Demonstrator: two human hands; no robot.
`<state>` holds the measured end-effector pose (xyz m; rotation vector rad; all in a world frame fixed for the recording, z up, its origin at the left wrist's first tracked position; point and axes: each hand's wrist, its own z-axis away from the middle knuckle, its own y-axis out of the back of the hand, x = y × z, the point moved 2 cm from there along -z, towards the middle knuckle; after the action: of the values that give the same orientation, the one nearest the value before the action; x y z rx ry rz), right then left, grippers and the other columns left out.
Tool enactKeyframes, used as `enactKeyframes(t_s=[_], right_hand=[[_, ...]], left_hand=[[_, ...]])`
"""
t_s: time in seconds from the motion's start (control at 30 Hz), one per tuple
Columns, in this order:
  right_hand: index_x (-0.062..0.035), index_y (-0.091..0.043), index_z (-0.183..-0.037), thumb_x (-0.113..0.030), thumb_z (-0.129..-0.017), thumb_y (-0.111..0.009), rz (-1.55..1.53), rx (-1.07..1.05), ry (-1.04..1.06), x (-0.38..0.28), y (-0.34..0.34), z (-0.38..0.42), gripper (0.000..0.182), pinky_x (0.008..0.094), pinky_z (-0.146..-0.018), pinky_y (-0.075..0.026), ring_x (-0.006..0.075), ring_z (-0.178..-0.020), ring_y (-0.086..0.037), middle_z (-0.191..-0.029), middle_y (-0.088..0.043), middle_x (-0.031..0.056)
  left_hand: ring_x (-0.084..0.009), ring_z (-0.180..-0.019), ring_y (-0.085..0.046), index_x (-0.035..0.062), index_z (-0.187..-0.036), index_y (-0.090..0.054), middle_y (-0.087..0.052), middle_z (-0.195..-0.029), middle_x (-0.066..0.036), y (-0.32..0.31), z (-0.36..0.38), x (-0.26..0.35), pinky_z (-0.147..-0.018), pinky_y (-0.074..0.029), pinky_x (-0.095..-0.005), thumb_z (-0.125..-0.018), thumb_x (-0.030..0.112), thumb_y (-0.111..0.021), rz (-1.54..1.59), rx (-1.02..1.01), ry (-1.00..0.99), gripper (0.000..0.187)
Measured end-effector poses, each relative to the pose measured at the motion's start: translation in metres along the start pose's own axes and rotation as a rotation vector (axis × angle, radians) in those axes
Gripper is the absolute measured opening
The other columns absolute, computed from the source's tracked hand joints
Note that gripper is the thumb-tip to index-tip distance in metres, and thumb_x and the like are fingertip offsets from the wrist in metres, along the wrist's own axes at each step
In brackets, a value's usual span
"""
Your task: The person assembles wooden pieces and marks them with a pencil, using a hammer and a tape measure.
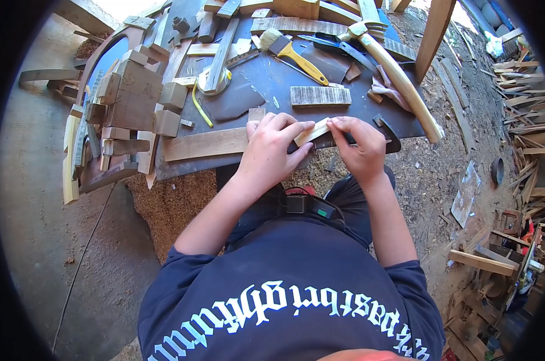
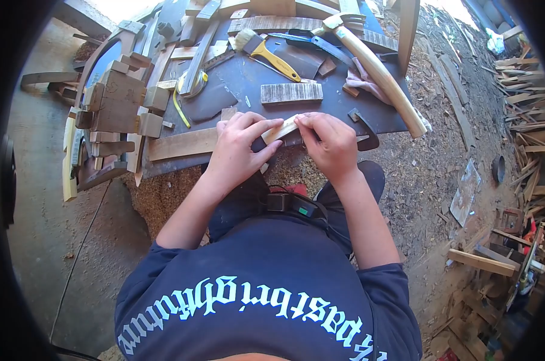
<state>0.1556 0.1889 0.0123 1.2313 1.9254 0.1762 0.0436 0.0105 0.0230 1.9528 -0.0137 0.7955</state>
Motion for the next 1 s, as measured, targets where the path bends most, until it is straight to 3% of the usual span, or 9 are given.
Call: enactKeyframes(t_s=[0.23,0.57,0.8,1.0], right_hand=[[-0.0026,-0.072,-0.094,0.001,-0.086,-0.082,0.136,0.015,0.120,-0.013,-0.010,0.003,0.014,0.0404,-0.075,-0.061,0.0307,-0.083,-0.075,-0.089,-0.075,0.0120],[-0.0025,-0.068,-0.088,0.003,-0.085,-0.084,0.079,0.202,-0.079,-0.010,-0.021,0.010,0.018,0.0389,-0.067,-0.058,0.0310,-0.074,-0.073,-0.082,-0.073,0.0126],[-0.0024,-0.068,-0.088,0.002,-0.085,-0.085,0.100,0.182,-0.062,-0.012,-0.020,0.009,0.018,0.0380,-0.067,-0.058,0.0299,-0.075,-0.074,-0.083,-0.074,0.0122],[-0.0021,-0.074,-0.096,0.001,-0.088,-0.083,-0.008,0.137,-0.118,-0.005,-0.017,0.011,0.012,0.0373,-0.069,-0.058,0.0297,-0.078,-0.076,-0.087,-0.077,0.0127]], left_hand=[[-0.0202,-0.100,-0.064,0.0160,-0.117,-0.080,-0.069,-0.099,0.001,0.008,0.009,-0.003,-0.088,-0.040,-0.0399,-0.083,0.027,-0.089,-0.065,0.040,-0.004,0.037],[-0.0194,-0.096,-0.064,0.0147,-0.110,-0.081,-0.070,-0.095,0.002,0.007,0.014,-0.006,-0.086,-0.039,-0.0390,-0.081,0.027,-0.090,-0.030,0.053,0.006,0.033],[-0.0199,-0.098,-0.065,0.0151,-0.112,-0.080,-0.070,-0.096,0.002,0.008,0.013,-0.006,-0.086,-0.040,-0.0388,-0.082,0.026,-0.090,-0.036,0.019,0.019,0.034],[-0.0211,-0.107,-0.068,0.0160,-0.119,-0.079,-0.075,-0.103,0.001,0.008,-0.004,-0.002,-0.094,-0.041,-0.0390,-0.086,0.023,-0.086,0.016,0.020,-0.056,0.035]])
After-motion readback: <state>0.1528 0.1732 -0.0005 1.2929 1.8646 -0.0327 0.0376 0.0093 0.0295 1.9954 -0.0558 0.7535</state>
